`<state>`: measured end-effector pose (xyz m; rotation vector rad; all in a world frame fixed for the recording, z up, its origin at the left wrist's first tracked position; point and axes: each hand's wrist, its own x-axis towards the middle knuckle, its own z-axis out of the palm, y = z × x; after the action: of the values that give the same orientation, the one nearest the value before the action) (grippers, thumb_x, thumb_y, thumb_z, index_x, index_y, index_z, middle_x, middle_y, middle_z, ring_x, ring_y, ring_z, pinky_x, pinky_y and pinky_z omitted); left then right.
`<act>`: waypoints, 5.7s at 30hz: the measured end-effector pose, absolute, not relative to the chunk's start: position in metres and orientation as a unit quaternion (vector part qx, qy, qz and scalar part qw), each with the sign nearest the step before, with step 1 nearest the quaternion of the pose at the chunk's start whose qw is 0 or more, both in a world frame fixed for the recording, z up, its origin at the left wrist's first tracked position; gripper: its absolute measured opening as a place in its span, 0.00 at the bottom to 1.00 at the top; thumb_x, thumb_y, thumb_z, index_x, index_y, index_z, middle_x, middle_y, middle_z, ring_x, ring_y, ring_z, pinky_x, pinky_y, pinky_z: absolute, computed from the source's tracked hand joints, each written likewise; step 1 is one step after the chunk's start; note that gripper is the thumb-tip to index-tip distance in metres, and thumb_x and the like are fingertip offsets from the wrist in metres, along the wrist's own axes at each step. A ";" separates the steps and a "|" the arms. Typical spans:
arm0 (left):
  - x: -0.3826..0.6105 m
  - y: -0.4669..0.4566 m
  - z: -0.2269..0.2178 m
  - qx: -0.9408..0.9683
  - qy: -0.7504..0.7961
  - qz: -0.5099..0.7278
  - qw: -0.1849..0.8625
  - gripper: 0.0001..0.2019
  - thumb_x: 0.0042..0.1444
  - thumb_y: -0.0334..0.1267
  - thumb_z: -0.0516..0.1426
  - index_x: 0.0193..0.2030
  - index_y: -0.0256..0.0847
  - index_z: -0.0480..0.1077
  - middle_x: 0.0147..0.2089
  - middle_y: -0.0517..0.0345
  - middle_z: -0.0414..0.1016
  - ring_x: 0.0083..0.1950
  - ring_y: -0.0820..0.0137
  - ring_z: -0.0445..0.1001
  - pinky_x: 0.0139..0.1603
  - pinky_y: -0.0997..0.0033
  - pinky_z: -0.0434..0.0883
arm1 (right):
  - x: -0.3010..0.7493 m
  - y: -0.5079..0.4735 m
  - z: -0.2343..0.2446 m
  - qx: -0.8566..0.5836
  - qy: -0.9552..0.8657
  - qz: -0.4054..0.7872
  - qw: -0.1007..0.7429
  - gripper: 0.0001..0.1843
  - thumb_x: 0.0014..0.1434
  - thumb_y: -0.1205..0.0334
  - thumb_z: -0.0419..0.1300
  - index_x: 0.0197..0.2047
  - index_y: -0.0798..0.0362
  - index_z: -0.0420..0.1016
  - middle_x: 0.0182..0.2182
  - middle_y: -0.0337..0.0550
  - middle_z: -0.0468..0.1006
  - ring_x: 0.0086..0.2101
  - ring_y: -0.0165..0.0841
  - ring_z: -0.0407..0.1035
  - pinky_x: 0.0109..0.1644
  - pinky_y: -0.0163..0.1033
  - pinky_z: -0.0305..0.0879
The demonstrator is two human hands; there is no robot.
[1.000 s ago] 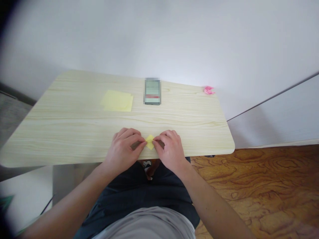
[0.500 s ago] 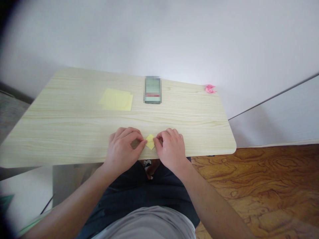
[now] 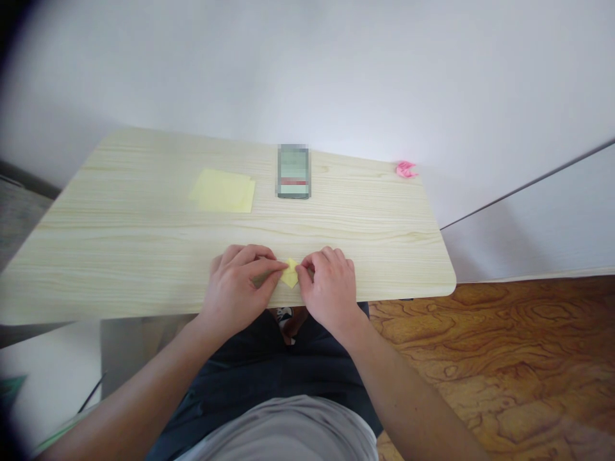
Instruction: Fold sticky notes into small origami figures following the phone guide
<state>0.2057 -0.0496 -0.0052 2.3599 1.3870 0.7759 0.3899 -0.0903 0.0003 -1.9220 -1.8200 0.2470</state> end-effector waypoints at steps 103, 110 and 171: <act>0.214 0.006 -0.002 0.660 0.347 0.368 0.555 0.08 0.59 0.41 0.64 0.41 0.39 0.76 0.34 0.57 0.82 0.35 0.67 0.81 0.40 0.68 0.75 | 0.408 -0.047 -0.009 -0.475 -0.505 0.494 0.525 0.09 0.61 0.53 0.67 0.40 0.48 0.79 0.30 0.38 0.84 0.30 0.33 0.78 0.39 0.40 0.75; 0.214 0.003 -0.003 0.605 0.318 0.414 0.601 0.09 0.57 0.39 0.66 0.42 0.39 0.74 0.32 0.59 0.80 0.33 0.68 0.81 0.38 0.68 0.77 | 0.397 -0.047 -0.007 -0.487 -0.478 0.460 0.569 0.10 0.58 0.54 0.70 0.38 0.49 0.78 0.23 0.34 0.81 0.25 0.33 0.77 0.33 0.39 0.75; 0.218 -0.009 -0.005 0.647 0.326 0.417 0.550 0.10 0.63 0.44 0.63 0.43 0.38 0.76 0.39 0.53 0.85 0.44 0.64 0.83 0.51 0.64 0.76 | 0.395 -0.053 -0.012 -0.476 -0.506 0.414 0.588 0.09 0.64 0.53 0.66 0.42 0.48 0.81 0.34 0.40 0.83 0.36 0.36 0.78 0.45 0.42 0.74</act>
<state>0.2182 -0.0086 -0.0053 1.5311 0.7708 0.9865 0.3954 -0.0525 -0.0118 -1.1090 -1.1790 0.9640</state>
